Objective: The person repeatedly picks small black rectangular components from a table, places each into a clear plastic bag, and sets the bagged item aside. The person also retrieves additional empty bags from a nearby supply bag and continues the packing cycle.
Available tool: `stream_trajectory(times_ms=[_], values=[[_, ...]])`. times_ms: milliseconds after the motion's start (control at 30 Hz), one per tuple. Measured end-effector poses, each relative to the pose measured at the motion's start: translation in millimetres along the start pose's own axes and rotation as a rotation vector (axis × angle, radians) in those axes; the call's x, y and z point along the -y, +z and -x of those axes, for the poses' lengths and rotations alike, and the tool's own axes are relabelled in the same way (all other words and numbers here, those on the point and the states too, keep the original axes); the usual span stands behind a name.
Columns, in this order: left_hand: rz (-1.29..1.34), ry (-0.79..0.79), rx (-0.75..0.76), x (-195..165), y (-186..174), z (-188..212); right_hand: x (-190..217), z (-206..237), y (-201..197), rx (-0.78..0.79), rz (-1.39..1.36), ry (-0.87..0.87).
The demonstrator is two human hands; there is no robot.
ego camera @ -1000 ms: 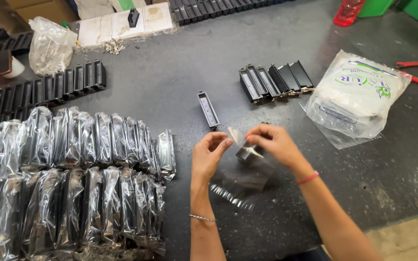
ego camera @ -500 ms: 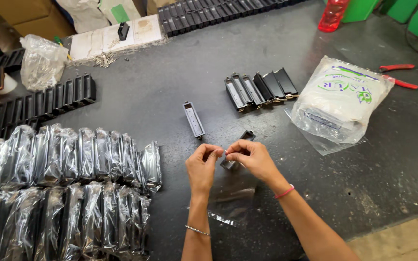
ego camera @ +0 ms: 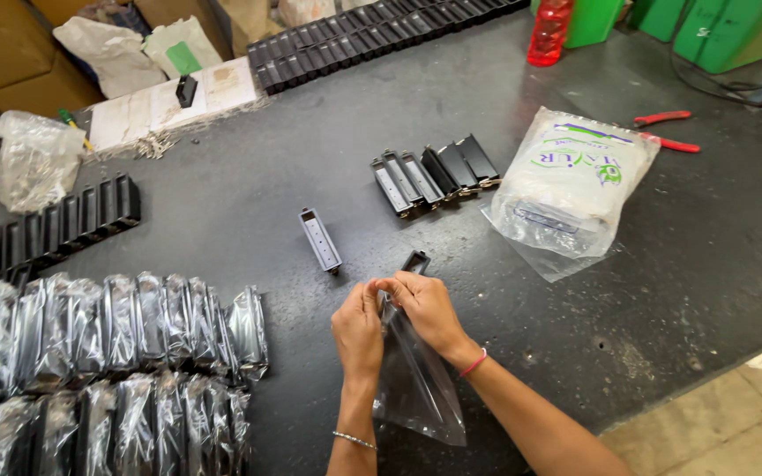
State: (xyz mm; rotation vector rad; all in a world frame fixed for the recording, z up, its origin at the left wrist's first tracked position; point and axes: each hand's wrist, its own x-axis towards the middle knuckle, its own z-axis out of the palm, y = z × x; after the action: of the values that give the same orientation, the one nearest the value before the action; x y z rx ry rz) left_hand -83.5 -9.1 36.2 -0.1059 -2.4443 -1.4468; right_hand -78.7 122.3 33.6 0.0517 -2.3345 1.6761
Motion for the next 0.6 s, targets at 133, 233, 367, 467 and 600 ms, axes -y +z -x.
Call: stream_trajectory(times_ms=[133, 233, 367, 467, 600], values=[[0.182, -0.113, 0.056, 0.9, -5.0, -3.7, -1.1, -4.6, -5.6, -0.017, -0.083, -0.103], [0.47, -0.098, 0.122, 5.3, -11.7, -10.2, -1.7, -6.0, -7.3, -0.009, -0.06, -0.097], [0.52, -0.142, 0.176, 14.6, -10.7, -10.8, -2.3, -5.2, -7.2, 0.047, -0.002, 0.043], [0.562, -0.182, 0.149, 23.3, -7.7, -12.4, -1.8, -7.3, -8.3, 0.06, -0.075, 0.024], [0.526, -0.214, 0.073, 34.9, -11.5, -16.2, -1.4, -10.3, -13.8, 0.065, -0.212, -0.043]])
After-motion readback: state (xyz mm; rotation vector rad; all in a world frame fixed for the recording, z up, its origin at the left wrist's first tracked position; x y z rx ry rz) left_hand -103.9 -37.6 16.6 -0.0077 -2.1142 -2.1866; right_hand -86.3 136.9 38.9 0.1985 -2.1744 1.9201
